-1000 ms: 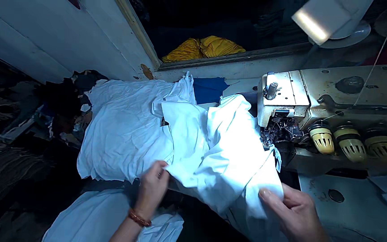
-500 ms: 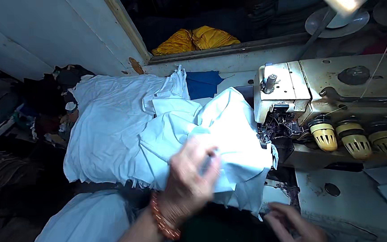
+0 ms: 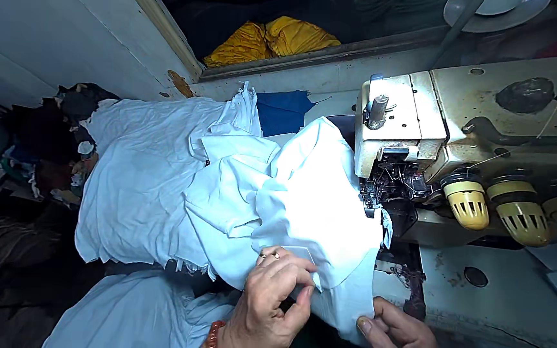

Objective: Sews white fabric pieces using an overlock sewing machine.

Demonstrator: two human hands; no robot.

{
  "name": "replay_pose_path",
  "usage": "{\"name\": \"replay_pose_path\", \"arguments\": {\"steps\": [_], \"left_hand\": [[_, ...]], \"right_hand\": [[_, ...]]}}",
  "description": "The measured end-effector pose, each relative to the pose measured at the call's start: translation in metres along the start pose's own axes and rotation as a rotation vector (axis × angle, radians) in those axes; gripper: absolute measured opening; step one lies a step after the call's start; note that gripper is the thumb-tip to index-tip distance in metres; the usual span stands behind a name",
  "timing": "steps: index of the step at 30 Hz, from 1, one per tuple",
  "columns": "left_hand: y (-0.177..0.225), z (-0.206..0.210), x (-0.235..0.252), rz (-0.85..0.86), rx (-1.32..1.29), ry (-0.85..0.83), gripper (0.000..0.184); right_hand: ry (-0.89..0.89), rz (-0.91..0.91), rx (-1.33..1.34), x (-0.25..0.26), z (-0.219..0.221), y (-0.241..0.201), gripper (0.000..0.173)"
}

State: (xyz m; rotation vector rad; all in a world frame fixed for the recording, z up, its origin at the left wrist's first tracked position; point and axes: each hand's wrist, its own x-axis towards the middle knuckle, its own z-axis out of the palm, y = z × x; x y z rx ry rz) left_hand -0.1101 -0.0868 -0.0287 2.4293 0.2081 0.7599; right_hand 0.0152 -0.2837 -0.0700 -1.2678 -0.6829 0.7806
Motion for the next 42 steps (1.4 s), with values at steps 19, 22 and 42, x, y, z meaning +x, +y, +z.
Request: {"name": "replay_pose_path", "arguments": {"steps": [19, 22, 42], "left_hand": [[0.052, -0.062, 0.036, 0.062, -0.078, -0.336, 0.016], [0.068, -0.037, 0.034, 0.111, 0.019, -0.418, 0.017], [0.035, 0.011, 0.07, 0.17, 0.299, -0.258, 0.017]], "right_hand": [[-0.044, -0.06, 0.103, -0.008, -0.008, 0.002, 0.008], [-0.025, -0.055, 0.127, -0.009, -0.013, 0.003, 0.009], [0.142, -0.055, 0.062, 0.034, -0.014, -0.022, 0.018]]}}
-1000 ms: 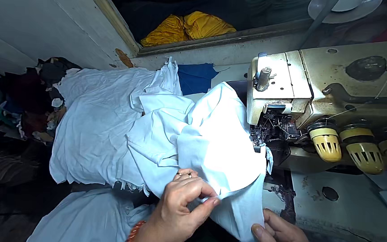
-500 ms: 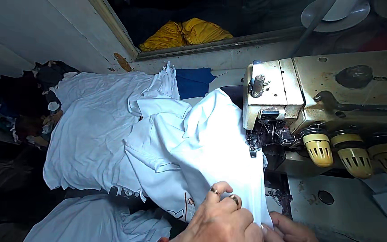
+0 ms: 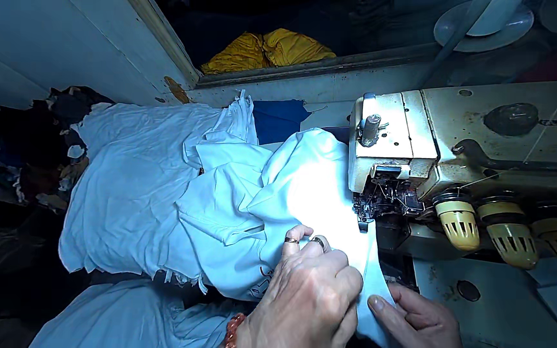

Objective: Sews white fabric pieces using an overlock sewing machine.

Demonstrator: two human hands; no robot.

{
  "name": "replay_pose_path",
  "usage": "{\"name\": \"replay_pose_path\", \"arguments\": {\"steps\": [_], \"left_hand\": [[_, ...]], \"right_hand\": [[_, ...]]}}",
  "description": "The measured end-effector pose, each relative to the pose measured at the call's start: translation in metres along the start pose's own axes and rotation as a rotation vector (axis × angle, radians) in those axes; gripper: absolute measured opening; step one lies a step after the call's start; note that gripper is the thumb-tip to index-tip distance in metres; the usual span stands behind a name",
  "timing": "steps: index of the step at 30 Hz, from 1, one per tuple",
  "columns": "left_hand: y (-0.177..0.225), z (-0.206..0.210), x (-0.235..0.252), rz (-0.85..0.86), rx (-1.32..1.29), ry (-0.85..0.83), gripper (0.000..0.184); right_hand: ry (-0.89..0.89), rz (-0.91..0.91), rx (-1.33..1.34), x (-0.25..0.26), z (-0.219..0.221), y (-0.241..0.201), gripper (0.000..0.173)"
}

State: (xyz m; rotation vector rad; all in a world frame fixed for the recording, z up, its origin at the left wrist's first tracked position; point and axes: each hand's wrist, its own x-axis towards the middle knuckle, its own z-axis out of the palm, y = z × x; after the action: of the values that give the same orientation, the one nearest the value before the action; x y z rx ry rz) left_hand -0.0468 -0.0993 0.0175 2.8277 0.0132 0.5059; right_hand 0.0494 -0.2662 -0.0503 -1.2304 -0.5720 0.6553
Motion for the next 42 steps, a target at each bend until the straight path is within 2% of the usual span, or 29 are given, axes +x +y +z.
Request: {"name": "replay_pose_path", "arguments": {"steps": [7, 13, 17, 21, 25, 28, 34, 37, 39, 42], "left_hand": [[0.002, 0.008, 0.009, 0.081, 0.002, 0.088, 0.018], [-0.006, 0.019, 0.022, -0.033, 0.004, 0.125, 0.012], [-0.007, 0.022, 0.019, -0.017, -0.004, 0.171, 0.014], [-0.007, 0.025, 0.019, 0.032, 0.076, 0.213, 0.015], [-0.015, 0.019, 0.022, 0.033, 0.104, 0.18, 0.017], [-0.025, 0.019, 0.03, 0.028, 0.112, 0.216, 0.018], [-0.045, 0.02, 0.045, -0.134, 0.077, 0.214, 0.018], [-0.043, 0.011, 0.033, -0.263, 0.053, 0.179, 0.018], [-0.035, 0.008, 0.015, -0.327, -0.034, 0.203, 0.013], [-0.006, 0.01, -0.014, -0.322, -0.378, 0.18, 0.011]], "right_hand": [[0.035, -0.043, 0.078, 0.004, 0.006, 0.003, 0.023], [0.103, -0.09, 0.121, 0.015, 0.021, 0.011, 0.021], [0.106, -0.072, 0.138, 0.013, 0.026, 0.01, 0.022], [0.12, -0.129, 0.068, 0.014, 0.029, 0.016, 0.02], [0.068, -0.155, 0.031, 0.02, 0.04, 0.015, 0.014], [-0.023, -0.165, -0.009, 0.026, 0.049, 0.016, 0.012], [-0.168, -0.03, 0.003, 0.031, 0.059, 0.004, 0.015], [-0.129, -0.102, -0.157, 0.029, 0.05, -0.005, 0.014], [-0.08, -0.222, -0.277, 0.029, 0.041, -0.007, 0.022], [-0.204, -0.325, -0.37, 0.03, 0.023, -0.005, 0.047]]}}
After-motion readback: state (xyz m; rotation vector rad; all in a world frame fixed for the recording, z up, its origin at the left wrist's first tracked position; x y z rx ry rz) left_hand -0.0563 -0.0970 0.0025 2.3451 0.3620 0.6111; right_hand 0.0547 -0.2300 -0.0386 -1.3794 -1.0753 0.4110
